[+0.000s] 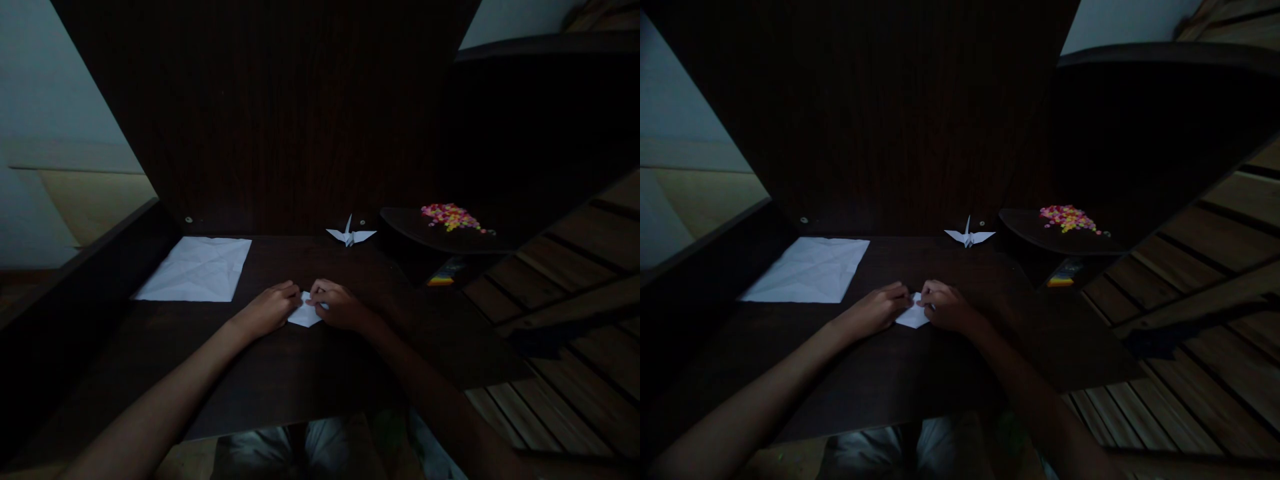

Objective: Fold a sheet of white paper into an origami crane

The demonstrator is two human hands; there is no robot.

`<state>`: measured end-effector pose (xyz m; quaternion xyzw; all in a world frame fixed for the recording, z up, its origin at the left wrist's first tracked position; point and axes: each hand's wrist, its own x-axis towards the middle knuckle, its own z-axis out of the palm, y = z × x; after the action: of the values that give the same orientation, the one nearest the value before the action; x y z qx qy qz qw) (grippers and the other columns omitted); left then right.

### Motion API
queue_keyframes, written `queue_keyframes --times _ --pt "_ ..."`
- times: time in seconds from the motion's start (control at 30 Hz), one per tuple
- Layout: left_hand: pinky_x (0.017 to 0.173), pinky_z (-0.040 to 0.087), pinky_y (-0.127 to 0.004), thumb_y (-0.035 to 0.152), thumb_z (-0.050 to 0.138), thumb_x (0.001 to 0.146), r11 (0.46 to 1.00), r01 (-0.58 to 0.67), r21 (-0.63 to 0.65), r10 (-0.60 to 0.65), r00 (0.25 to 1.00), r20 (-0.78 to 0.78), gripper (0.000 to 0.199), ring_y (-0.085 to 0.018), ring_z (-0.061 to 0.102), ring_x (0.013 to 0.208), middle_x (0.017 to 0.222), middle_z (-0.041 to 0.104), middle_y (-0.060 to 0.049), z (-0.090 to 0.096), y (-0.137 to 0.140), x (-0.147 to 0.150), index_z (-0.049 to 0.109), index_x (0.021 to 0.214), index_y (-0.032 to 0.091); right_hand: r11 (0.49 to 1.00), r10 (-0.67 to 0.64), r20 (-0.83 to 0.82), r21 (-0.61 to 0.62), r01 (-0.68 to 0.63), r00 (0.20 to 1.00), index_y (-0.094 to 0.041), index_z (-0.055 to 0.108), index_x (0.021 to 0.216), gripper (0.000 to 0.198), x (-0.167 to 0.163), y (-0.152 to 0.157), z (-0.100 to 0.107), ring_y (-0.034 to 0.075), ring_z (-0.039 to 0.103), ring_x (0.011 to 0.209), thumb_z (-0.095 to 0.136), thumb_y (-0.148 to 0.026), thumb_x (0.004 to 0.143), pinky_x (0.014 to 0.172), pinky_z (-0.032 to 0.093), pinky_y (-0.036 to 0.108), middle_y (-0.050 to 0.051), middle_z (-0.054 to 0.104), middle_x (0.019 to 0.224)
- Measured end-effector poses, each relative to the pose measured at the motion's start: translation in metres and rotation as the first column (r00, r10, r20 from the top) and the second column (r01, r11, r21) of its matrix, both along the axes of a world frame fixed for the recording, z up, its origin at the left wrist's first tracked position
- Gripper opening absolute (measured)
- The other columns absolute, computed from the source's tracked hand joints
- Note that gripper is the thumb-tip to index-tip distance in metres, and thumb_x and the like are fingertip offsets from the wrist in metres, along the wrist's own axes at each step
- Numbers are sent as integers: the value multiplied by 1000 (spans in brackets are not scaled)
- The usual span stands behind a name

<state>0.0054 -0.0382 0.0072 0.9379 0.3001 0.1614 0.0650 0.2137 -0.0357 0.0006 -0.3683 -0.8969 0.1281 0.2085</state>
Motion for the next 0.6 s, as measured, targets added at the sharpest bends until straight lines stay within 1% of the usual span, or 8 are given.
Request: queue_keyframes --times 0.07,0.1,0.17,0.23,0.3,0.37,0.5,0.6 --pt "84 46 -32 13 45 90 999 15 39 -13 998 -57 21 -19 55 87 90 58 -8 2 -1 1 65 87 16 999 -17 85 30 15 996 -18 69 79 17 -1 -4 5 16 54 84 53 -11 80 71 40 27 5 61 88" --pt "84 46 -32 14 44 90 998 17 56 -12 996 -87 22 -19 55 86 89 58 -8 3 -2 1 65 86 16 1000 -16 137 25 13 990 -19 69 81 17 -2 -7 8 17 54 84 54 -11 79 70 40 27 5 61 89" --pt "82 46 -33 15 43 91 997 -3 71 12 992 -128 23 -19 55 83 87 59 -9 4 -3 1 65 86 16 998 -64 224 12 63 972 -21 69 86 19 -2 -11 12 18 55 86 54 -12 79 70 39 29 5 64 91" --pt "76 48 -31 17 43 91 997 -44 58 52 988 -147 23 -19 56 79 83 60 -9 5 -3 0 65 85 15 995 -97 272 -7 103 957 -23 69 90 18 -1 -15 14 20 56 89 57 -17 78 73 38 31 5 66 93" --pt "71 48 -30 20 43 92 995 -94 42 99 984 -147 24 -18 58 75 80 61 -9 4 -3 -1 65 83 15 989 -134 275 -29 148 952 -24 70 94 20 0 -17 13 22 56 92 58 -21 78 78 37 34 5 68 99" --pt "71 49 -29 21 43 92 990 -131 45 136 982 -128 25 -18 59 74 80 62 -9 3 -3 -2 65 84 14 981 -169 271 -43 187 948 -25 70 97 22 1 -18 11 23 57 92 59 -24 79 80 37 36 6 68 101" --pt "72 50 -29 21 45 91 985 -167 45 170 981 -94 21 -19 60 79 83 63 -9 3 -3 0 64 89 14 976 -198 320 -29 218 927 -27 71 101 24 3 -16 9 23 57 84 59 -30 81 78 36 35 9 69 89" --pt "73 50 -31 20 49 87 977 -214 28 215 973 -86 16 -20 61 80 82 64 -9 3 -3 3 64 89 15 976 -197 342 -18 216 919 -30 70 104 25 3 -14 10 22 56 80 59 -32 82 76 35 33 9 67 84"
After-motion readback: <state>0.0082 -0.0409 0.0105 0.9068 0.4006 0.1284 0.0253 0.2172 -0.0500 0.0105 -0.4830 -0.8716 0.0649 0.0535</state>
